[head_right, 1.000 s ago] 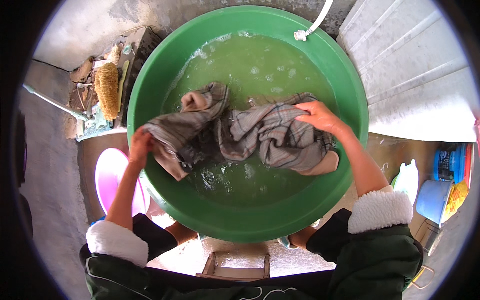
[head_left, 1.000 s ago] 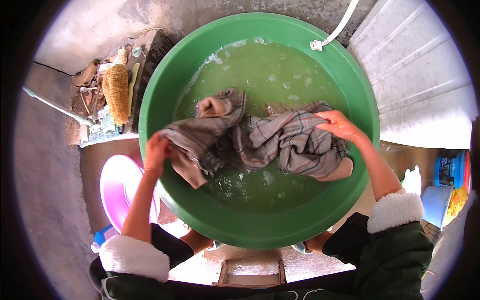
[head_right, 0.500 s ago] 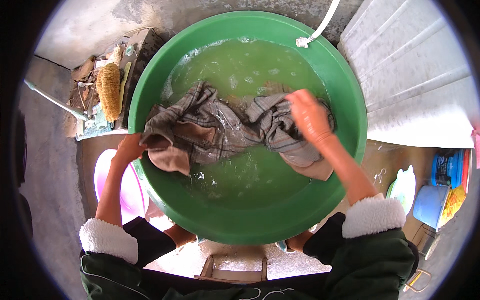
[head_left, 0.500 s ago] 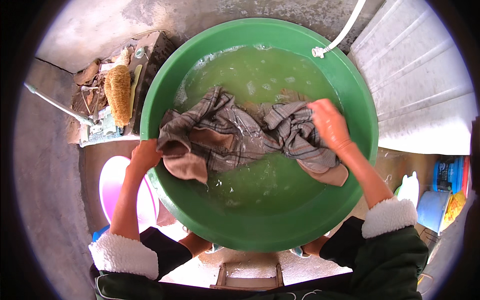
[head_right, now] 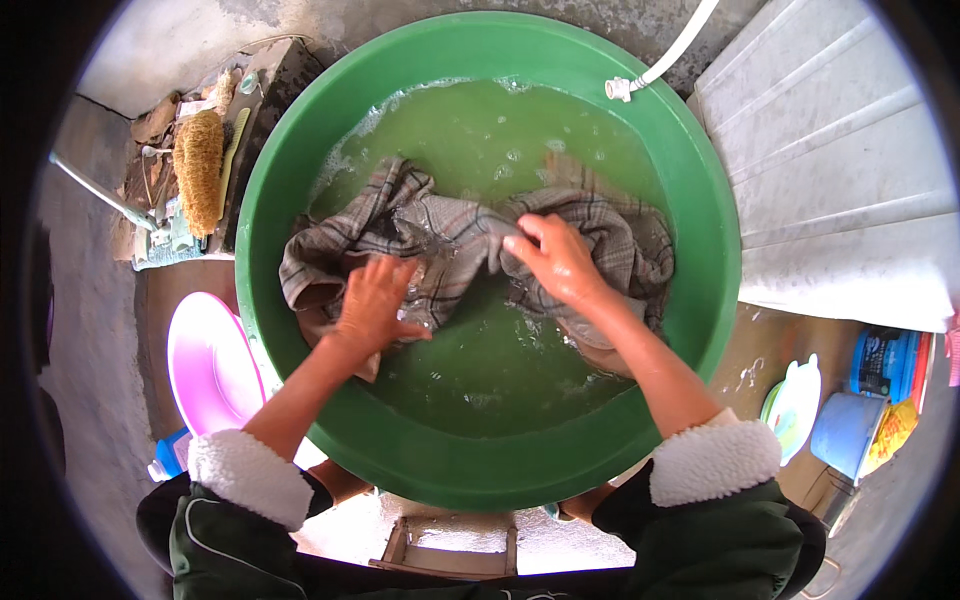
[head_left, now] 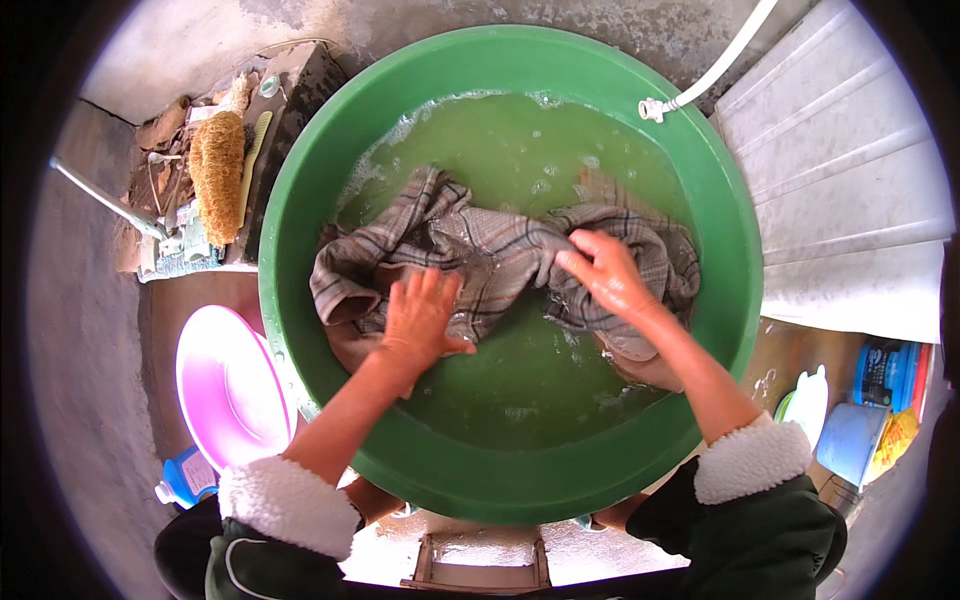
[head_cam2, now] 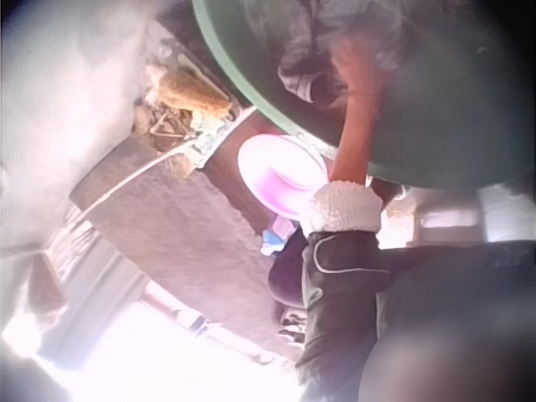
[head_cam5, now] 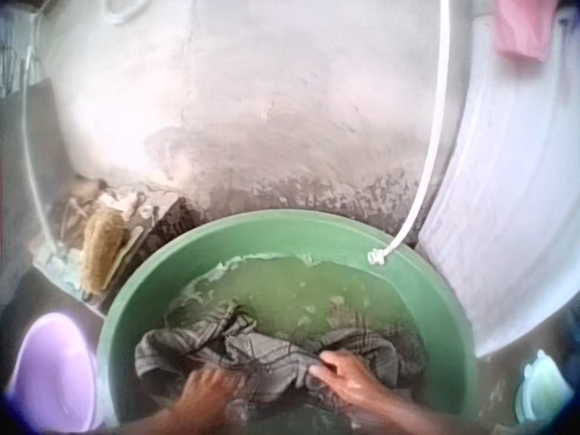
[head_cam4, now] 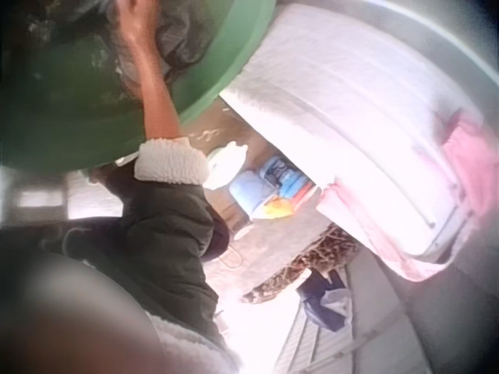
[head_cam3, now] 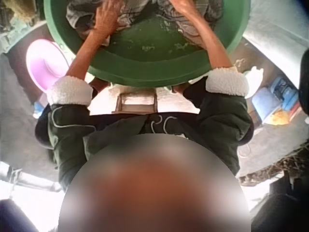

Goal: The person hand-washes a plaid shirt in a green basin filled with soapy water. They repeatedly submerge, scrub, wring, and rinse the shirt, then briefly use a pink basin to scoop and pour water over it before returning to scrubbing and wringing the shirt.

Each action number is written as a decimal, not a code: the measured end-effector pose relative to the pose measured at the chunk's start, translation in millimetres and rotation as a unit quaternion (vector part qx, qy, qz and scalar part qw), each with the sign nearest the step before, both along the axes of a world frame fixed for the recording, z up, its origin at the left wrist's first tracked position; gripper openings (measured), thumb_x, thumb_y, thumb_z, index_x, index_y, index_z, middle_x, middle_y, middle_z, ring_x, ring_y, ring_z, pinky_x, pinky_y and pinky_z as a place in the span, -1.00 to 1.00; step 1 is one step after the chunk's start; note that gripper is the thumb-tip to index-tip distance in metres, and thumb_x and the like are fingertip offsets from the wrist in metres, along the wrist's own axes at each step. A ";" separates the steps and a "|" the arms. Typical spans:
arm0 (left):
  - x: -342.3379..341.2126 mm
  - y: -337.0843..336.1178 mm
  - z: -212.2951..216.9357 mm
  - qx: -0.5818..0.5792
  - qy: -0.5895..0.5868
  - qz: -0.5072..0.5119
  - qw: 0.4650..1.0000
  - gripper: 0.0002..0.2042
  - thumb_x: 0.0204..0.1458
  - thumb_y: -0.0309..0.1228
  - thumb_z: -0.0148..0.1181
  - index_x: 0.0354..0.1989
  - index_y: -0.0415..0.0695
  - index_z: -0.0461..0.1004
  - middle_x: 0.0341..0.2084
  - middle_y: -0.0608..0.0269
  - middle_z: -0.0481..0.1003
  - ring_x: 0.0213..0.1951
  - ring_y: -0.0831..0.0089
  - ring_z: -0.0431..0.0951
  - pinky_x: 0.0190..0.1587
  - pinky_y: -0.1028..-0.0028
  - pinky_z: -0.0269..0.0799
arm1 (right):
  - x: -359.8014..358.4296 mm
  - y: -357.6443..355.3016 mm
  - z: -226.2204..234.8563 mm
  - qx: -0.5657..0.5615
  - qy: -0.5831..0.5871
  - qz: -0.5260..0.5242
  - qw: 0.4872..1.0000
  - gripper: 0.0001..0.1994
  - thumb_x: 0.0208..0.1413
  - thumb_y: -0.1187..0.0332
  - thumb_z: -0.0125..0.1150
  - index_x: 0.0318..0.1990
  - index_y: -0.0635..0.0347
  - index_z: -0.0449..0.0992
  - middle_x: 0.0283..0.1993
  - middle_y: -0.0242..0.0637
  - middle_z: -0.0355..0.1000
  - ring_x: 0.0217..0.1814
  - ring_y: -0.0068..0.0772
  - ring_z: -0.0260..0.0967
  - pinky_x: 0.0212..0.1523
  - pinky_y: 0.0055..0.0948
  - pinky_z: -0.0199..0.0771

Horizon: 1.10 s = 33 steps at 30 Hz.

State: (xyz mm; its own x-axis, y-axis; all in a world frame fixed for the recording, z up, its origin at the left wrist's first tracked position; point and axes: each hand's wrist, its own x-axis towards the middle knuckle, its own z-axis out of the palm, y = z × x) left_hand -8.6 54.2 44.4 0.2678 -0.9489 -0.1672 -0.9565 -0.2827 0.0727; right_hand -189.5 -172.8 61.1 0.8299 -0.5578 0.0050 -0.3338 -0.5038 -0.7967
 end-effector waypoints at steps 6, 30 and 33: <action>-0.1 -0.2 -13.5 -0.020 0.173 0.081 0.981 -0.43 -0.20 -0.19 0.41 0.06 -0.02 0.42 0.03 0.14 0.42 0.08 0.12 0.42 0.08 0.17 0.34 | 19.8 2.2 95.2 0.104 -0.067 0.026 0.992 -0.63 0.24 0.23 0.12 -0.47 0.34 0.22 -0.58 -0.35 -0.05 -0.47 -0.65 -0.07 -0.50 -0.41 0.07; 30.1 -33.9 68.8 0.326 0.156 -0.118 0.925 -0.39 -0.25 -0.11 0.45 -0.02 -0.16 0.43 -0.19 -0.01 0.47 -0.12 0.01 0.53 -0.09 0.16 0.45 | -17.5 86.2 32.4 0.084 0.104 0.436 0.890 -0.73 0.02 0.19 0.13 -0.44 0.25 0.52 -0.20 -0.13 0.50 -0.25 -0.05 0.48 -0.24 -0.13 0.47; 24.4 -77.5 30.3 -0.193 0.013 -0.186 0.963 -0.47 -0.20 -0.01 0.40 -0.16 -0.10 0.40 -0.09 0.03 0.42 -0.14 -0.01 0.49 -0.20 0.14 0.44 | 7.9 18.1 -8.4 -0.121 0.069 0.029 0.990 -0.70 0.11 0.33 0.20 -0.02 0.21 0.43 -0.05 0.02 0.41 0.00 0.08 0.39 -0.02 -0.08 0.42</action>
State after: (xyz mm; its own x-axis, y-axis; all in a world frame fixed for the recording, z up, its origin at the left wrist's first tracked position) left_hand 15.8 -23.2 74.7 -0.1017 -0.9714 0.2144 -0.9830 0.1312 0.1285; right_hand -181.6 -154.7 52.6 0.8628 -0.5053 0.0168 -0.3956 -0.6954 -0.5999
